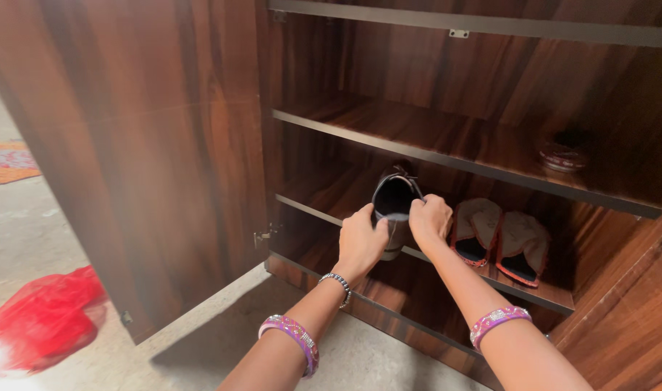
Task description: The person wipes the inside shelves of a cabinet with a cloth, then picks up slippers, shoes, and sandals from the floor and places them onto the cabinet shelves by hand.
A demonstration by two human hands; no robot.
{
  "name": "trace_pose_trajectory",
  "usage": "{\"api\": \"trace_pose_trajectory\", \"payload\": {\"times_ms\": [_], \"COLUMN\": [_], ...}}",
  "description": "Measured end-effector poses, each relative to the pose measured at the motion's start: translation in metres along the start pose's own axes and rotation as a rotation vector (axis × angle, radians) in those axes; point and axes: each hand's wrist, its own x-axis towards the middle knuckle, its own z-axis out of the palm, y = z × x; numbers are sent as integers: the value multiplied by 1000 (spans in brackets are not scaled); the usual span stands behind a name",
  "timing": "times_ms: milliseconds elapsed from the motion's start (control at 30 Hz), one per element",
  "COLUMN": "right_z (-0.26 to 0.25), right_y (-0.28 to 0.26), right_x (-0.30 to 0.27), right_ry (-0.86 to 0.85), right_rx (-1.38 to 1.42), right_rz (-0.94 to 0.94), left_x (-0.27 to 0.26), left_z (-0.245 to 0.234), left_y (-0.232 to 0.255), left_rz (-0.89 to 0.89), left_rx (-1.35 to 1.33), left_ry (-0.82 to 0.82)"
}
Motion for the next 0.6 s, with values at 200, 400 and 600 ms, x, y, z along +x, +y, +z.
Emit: {"api": "trace_pose_trajectory", "payload": {"times_ms": [200,400,600], "right_z": [5,7,25], "right_y": [38,71,115], "right_x": [47,81,110], "right_ry": [63,68,40], "right_rx": [-49,-38,-56], "right_rz": [-11,-2,88], "left_x": [6,8,11], "left_z": [32,76,102], "left_y": [-4,-30,-48], "left_rz": [-65,-8,7], "left_rx": [21,82,133], "left_ry": [-188,-257,-373]}}
